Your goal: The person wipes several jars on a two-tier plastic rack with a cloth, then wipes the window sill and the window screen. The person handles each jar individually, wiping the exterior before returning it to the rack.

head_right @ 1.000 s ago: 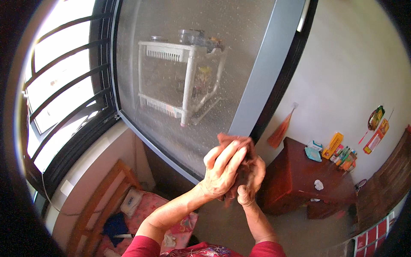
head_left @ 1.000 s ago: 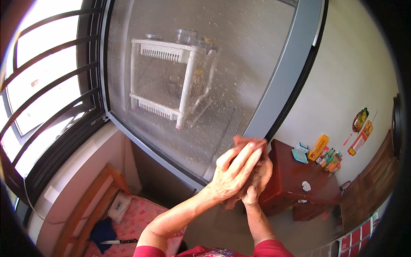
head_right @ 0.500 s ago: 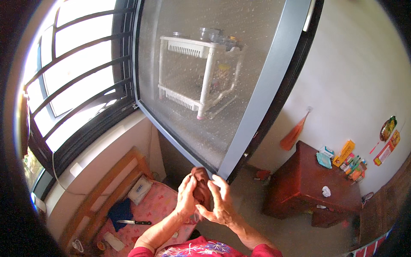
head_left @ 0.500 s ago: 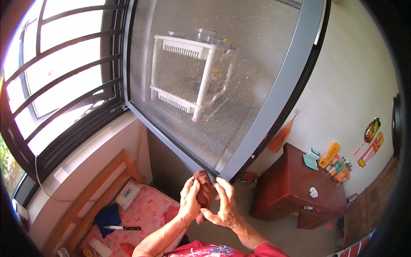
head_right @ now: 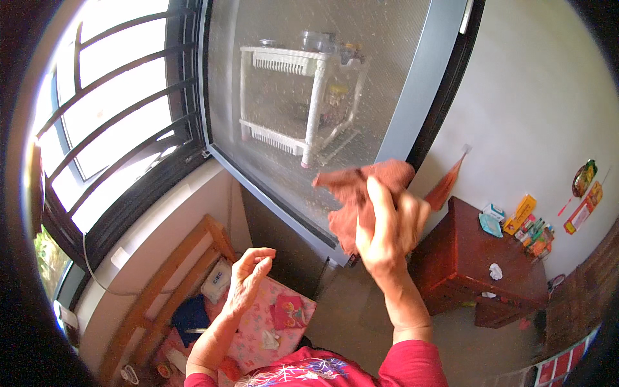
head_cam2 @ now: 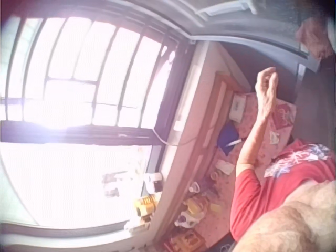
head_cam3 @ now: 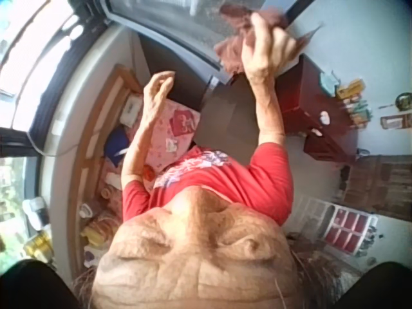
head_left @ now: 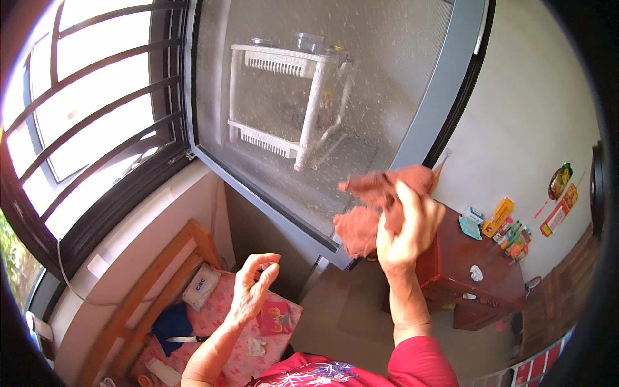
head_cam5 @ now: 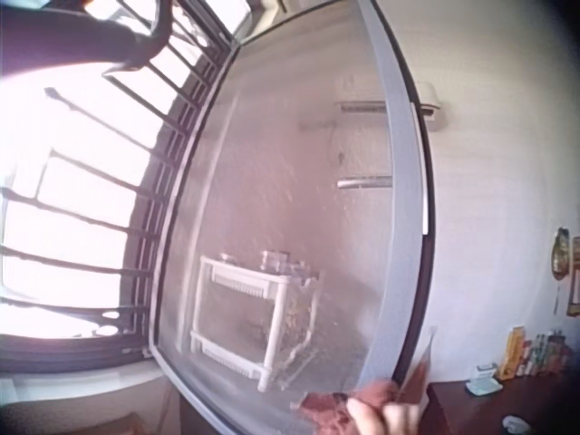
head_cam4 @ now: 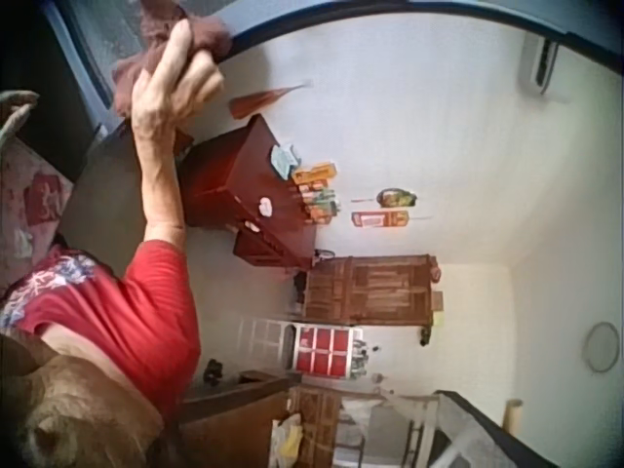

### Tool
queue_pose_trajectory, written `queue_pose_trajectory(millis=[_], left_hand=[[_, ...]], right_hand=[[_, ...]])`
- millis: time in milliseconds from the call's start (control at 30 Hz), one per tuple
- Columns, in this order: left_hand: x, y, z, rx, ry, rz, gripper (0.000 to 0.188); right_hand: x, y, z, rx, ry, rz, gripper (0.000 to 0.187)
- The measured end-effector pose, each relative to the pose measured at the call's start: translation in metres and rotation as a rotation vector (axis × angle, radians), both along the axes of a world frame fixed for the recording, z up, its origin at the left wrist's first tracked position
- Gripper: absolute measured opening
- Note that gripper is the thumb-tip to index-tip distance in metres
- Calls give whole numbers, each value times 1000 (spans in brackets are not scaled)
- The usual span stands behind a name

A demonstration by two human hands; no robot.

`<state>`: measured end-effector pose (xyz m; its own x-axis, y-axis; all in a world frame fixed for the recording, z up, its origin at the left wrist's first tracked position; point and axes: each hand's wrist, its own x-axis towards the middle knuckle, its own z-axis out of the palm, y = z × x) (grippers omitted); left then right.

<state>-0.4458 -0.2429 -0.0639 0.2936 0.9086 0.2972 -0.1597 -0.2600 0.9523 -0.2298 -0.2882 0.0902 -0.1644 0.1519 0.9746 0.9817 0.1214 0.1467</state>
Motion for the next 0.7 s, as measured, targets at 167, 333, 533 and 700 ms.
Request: queue_pose_trajectory(millis=[167,333,533,700], left_hand=[[-29,7,-7,-102,-16,33,24],[-38,-6,-46,-644,-103,-217,50],[-25,-2,-55,-810,-1128,-595,38],[-54,26,-22,-619,-944,-384,42]], right_hand=[[10,18,-75,-231,-289,-239,33],[-35,5,-125,-805,-291,135,20],[-107,41,-134,-803,34,523,31],[-133,54,-142,-885,82,769,53]])
